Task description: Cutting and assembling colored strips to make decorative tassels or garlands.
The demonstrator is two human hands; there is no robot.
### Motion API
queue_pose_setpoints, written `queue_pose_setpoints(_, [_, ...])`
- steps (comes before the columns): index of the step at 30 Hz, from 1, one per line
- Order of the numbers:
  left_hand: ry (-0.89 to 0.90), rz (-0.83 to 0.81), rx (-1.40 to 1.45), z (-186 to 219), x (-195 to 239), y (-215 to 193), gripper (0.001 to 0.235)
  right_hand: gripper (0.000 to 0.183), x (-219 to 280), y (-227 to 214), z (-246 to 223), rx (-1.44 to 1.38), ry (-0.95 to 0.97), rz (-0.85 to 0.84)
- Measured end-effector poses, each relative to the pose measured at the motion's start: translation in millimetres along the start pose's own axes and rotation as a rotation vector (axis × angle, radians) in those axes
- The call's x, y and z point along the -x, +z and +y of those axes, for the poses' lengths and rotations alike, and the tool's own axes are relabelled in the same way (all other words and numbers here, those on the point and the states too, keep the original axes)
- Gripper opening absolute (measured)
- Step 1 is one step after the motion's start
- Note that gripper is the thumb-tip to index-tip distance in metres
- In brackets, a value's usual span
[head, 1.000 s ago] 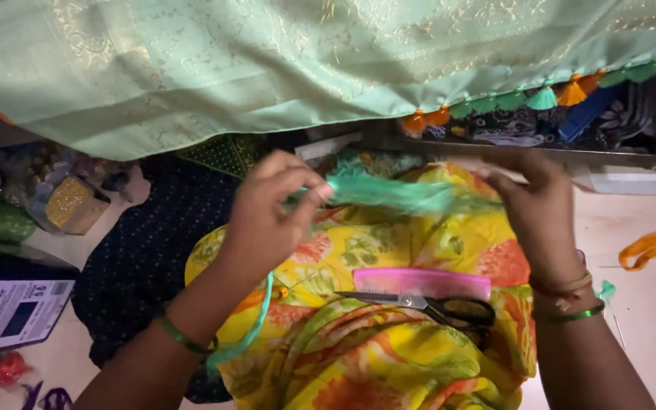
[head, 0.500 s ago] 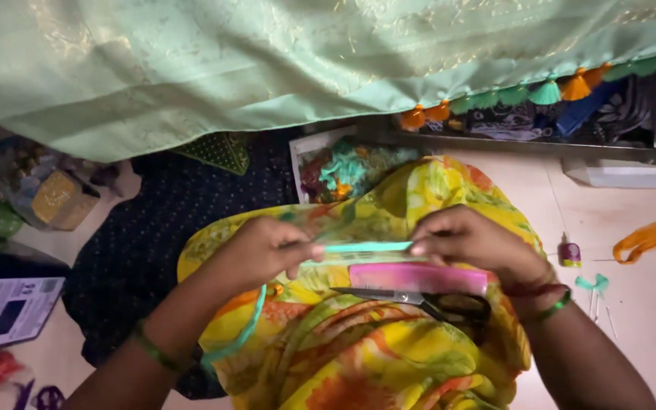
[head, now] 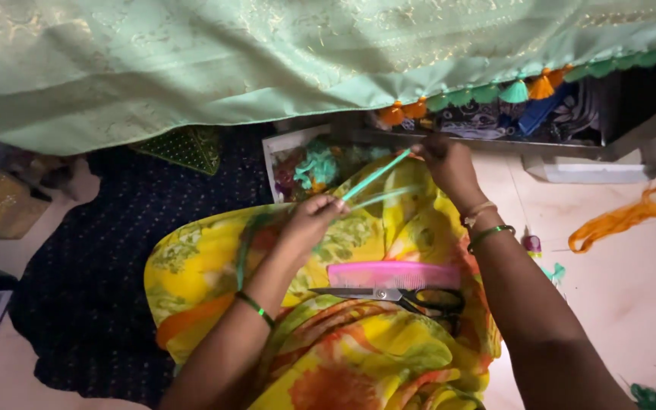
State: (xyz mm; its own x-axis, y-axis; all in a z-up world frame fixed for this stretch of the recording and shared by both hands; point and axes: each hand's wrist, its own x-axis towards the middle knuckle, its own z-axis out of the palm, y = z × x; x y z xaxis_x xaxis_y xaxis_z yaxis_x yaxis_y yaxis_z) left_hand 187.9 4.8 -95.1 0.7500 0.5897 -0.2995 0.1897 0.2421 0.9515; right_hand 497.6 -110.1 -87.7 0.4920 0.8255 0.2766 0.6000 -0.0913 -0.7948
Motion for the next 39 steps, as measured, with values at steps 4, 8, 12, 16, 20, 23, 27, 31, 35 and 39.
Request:
queue_pose_setpoints(4, [0.528, 0.32, -0.485, -6.2, -11.2, -14.8, 0.018, 0.024, -3.1, -22.3, -39.0, 0.093, 0.026, 0.001])
queue_pose_setpoints(8, [0.562, 0.352, -0.618, 18.6, 3.0, -14.6, 0.021, 0.023, 15.1, -40.9, -75.4, -0.048, 0.224, -0.009])
queue_pose_setpoints(12, [0.525, 0.318, -0.594, 41.6, 8.4, -5.7, 0.021, 0.021, 29.5, -51.7, -85.3, -0.074, 0.256, 0.004])
queue_pose_setpoints(16, [0.515, 0.288, -0.532, 51.4, 11.7, 1.6, 0.021, 0.022, 43.5, -49.3, -45.1, -0.222, 0.353, -0.061])
queue_pose_setpoints(20, [0.541, 0.233, -0.549, 51.9, 13.4, 12.1, 0.022, 0.03, 43.9, -33.8, -48.8, 0.439, -0.269, -0.082])
queue_pose_setpoints(23, [0.456, 0.12, -0.539, 54.8, 17.9, 23.1, 0.022, 0.034, 43.3, -18.2, -111.0, 0.022, -0.09, -0.232])
queue_pose_setpoints(27, [0.286, 0.046, -0.472, 55.2, 18.5, 23.9, 0.026, 0.039, 46.6, 3.4, -143.9, -0.226, -0.009, -0.468])
queue_pose_setpoints(31, [0.341, 0.081, -0.453, 56.0, 24.5, 8.5, 0.025, 0.017, 49.2, -5.2, -124.8, -0.171, -0.045, -0.439])
queue_pose_setpoints(35, [0.307, 0.032, -0.229, 59.5, 34.7, -2.9, 0.02, 0.014, 58.5, -32.8, -100.2, -0.222, 0.046, -0.41])
queue_pose_setpoints(39, [0.189, -0.009, 0.009, 61.0, 35.5, -7.1, 0.017, 0.015, 75.3, -58.3, -61.3, -0.234, 0.4, -0.28])
